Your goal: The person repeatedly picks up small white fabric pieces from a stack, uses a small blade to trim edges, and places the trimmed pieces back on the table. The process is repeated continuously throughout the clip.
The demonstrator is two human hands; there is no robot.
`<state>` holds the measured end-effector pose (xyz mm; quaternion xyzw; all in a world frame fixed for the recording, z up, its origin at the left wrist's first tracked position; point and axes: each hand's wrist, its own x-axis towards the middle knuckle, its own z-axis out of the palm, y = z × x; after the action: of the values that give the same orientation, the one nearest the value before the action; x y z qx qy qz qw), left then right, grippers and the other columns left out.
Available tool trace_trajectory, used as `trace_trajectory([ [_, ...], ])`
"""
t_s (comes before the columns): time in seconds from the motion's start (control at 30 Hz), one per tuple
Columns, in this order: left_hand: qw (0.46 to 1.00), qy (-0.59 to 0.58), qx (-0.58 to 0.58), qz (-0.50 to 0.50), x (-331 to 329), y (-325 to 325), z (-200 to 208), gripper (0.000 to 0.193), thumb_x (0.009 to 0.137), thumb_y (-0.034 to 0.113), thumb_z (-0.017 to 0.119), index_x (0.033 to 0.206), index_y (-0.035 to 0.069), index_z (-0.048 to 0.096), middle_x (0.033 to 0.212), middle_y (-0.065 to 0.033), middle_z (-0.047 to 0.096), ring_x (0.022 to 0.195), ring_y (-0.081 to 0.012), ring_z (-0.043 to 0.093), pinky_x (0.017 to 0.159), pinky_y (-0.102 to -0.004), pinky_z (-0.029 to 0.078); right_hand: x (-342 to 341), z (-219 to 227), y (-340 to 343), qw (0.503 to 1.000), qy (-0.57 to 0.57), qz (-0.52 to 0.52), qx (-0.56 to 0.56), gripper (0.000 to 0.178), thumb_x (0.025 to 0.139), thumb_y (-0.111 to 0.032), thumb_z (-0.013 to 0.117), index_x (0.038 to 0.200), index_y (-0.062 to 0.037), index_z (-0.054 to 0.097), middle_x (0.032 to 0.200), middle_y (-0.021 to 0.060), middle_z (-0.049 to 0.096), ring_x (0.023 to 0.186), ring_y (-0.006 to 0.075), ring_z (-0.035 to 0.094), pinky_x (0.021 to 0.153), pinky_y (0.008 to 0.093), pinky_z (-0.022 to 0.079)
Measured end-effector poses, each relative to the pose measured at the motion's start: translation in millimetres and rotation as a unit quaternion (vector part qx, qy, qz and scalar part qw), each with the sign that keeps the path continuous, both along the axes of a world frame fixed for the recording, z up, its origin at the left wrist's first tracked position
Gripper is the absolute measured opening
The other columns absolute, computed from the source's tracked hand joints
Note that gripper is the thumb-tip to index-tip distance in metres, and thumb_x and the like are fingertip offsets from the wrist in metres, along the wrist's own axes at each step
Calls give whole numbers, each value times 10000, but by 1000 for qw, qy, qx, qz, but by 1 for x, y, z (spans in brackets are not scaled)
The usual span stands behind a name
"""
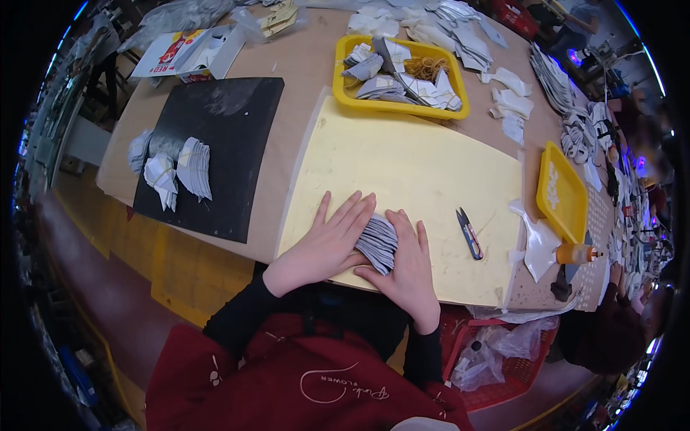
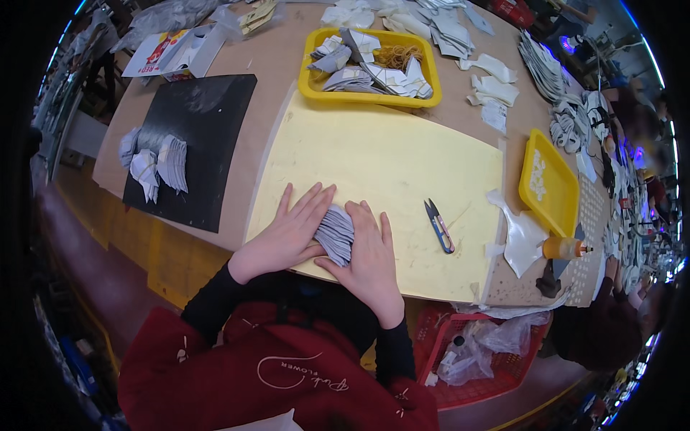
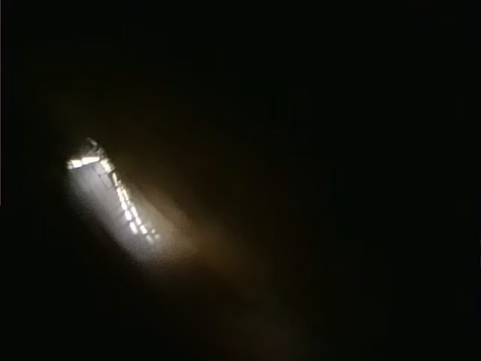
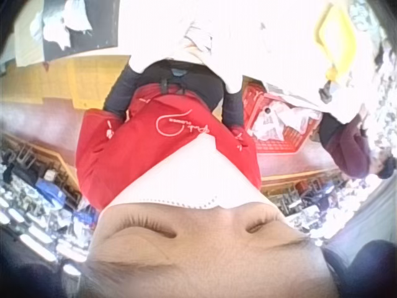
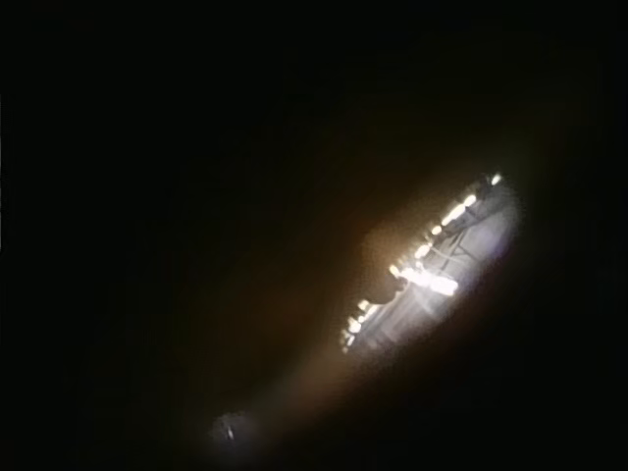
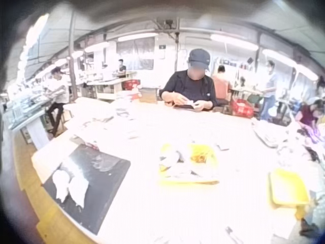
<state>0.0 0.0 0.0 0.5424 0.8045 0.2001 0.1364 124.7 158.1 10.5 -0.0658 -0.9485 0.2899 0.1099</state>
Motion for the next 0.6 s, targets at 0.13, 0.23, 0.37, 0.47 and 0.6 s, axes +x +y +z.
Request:
trace_trajectory([
  [0.13,1000,-21,16,-2,-4,5,3,990,845,300,713,1571,23,99,1618,-191,200,1521,-349,140,1202,-589,45,0,-2,-1,999,12,-22,-27,803,797,-288,818,1406,-12,374,1355,173,515,1323,353,475,1130,482,322],
  [0.23,963,-223,144,50,-2,7,10,922,897,295,672,1573,25,107,1620,-169,217,1515,-308,183,1218,-506,125,5,-11,-4,983,38,-80,-158,763,821,-197,804,1410,2,360,1332,178,530,1277,337,508,1074,431,405],
  [0.37,636,-636,395,188,33,21,26,832,965,301,621,1575,31,123,1615,-146,249,1468,-251,287,1209,-391,223,7,-6,-19,840,130,-145,-506,719,871,-81,754,1438,11,321,1321,167,533,1240,265,536,1025,369,458],
  [0.47,510,-732,402,204,47,46,37,700,1010,293,569,1548,11,221,1575,-157,332,1385,-233,410,1159,-379,328,3,2,-31,816,149,-159,-536,705,898,-31,708,1463,9,290,1329,154,522,1237,223,530,1038,353,448],
  [0.6,489,-725,404,268,41,60,51,567,1014,227,590,1472,-28,374,1453,-129,498,1202,-159,554,1019,-313,457,-1,0,-35,850,106,-149,-493,735,919,-34,677,1502,3,232,1364,169,493,1260,246,517,1053,360,437],
])
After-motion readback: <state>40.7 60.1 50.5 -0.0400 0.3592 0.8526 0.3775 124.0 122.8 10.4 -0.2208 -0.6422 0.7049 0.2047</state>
